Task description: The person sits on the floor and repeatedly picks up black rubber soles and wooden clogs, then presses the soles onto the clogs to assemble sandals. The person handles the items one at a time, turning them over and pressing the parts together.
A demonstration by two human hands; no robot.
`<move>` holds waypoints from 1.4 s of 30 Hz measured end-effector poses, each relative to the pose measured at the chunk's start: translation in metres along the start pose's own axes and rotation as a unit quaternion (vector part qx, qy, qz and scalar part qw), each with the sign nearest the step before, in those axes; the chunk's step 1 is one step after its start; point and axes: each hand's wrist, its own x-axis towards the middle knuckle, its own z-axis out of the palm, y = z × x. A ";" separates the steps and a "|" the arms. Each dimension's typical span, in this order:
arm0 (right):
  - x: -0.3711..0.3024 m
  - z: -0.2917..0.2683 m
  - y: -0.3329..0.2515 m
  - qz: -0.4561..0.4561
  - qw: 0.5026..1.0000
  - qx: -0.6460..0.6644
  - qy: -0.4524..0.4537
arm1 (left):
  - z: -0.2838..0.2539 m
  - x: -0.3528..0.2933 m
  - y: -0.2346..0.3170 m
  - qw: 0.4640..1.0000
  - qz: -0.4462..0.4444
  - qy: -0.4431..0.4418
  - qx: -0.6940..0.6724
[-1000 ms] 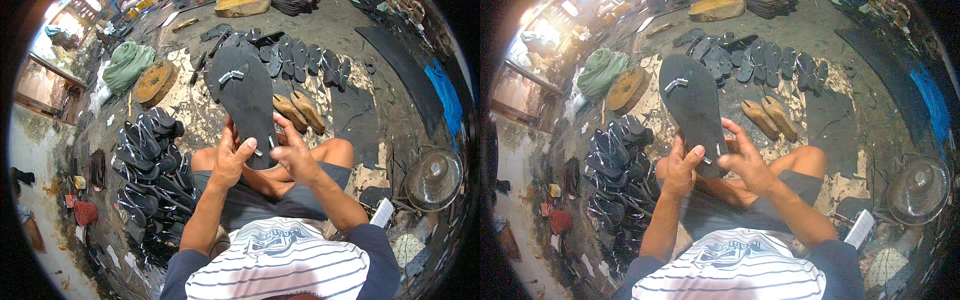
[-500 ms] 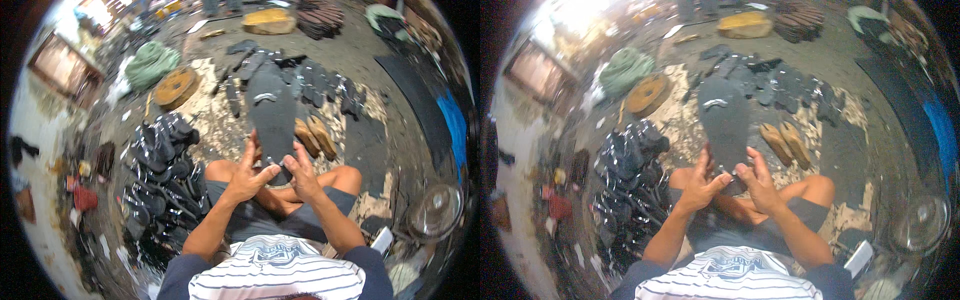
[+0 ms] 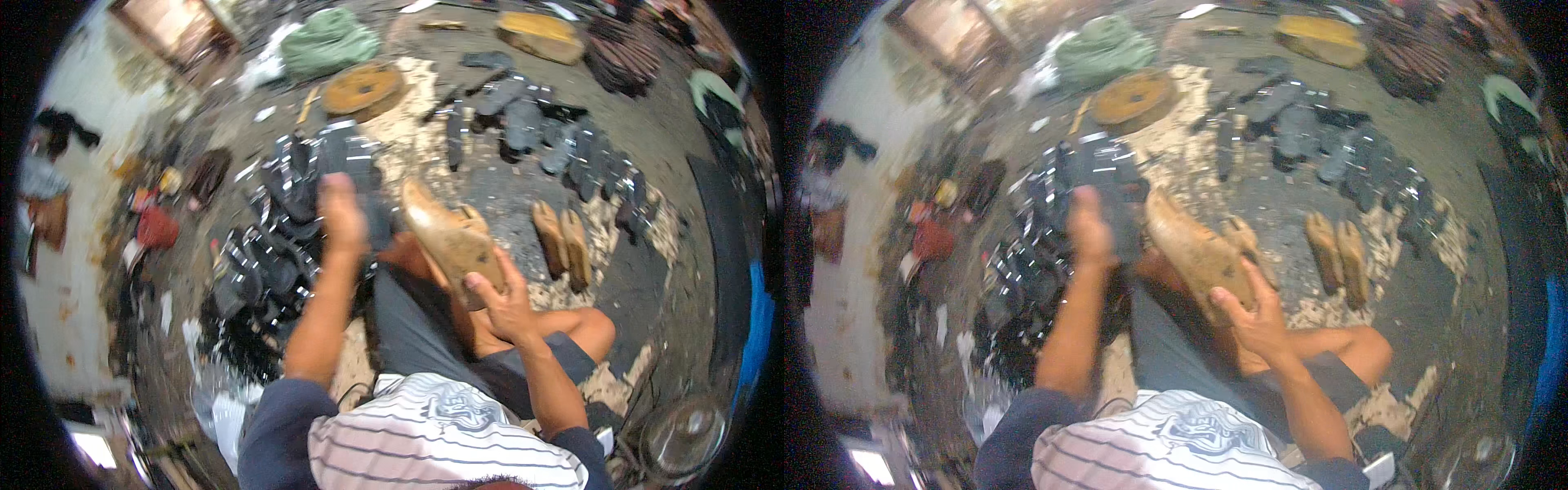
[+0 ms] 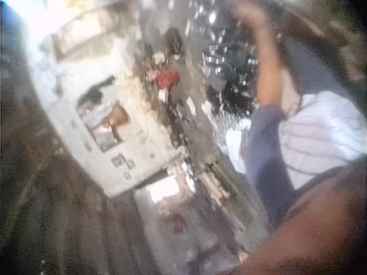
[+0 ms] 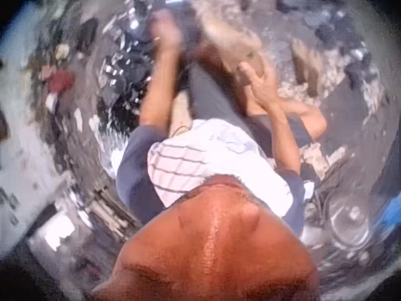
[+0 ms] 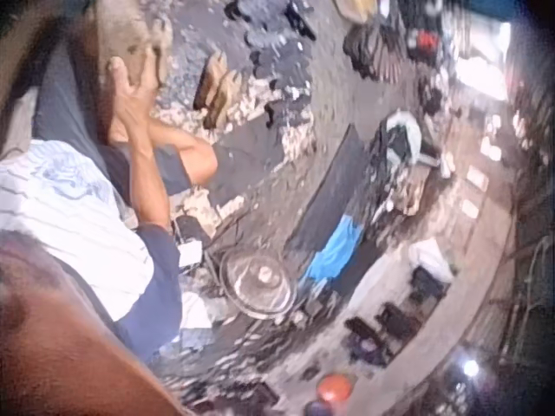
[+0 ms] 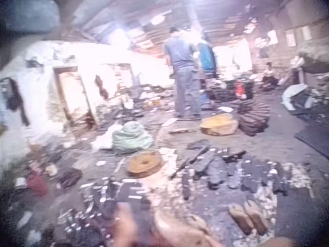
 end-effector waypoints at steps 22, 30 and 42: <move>0.260 -0.313 0.250 0.183 0.810 -0.364 0.423 | -0.058 0.025 -0.007 0.900 0.196 -0.058 0.386; 0.272 -0.304 0.236 0.198 0.769 -0.410 0.448 | 0.036 -0.012 0.009 0.940 0.149 -0.222 0.211; 0.126 -0.184 0.070 -0.064 0.922 0.262 0.278 | 0.083 -0.046 0.024 0.932 0.038 -0.339 -0.123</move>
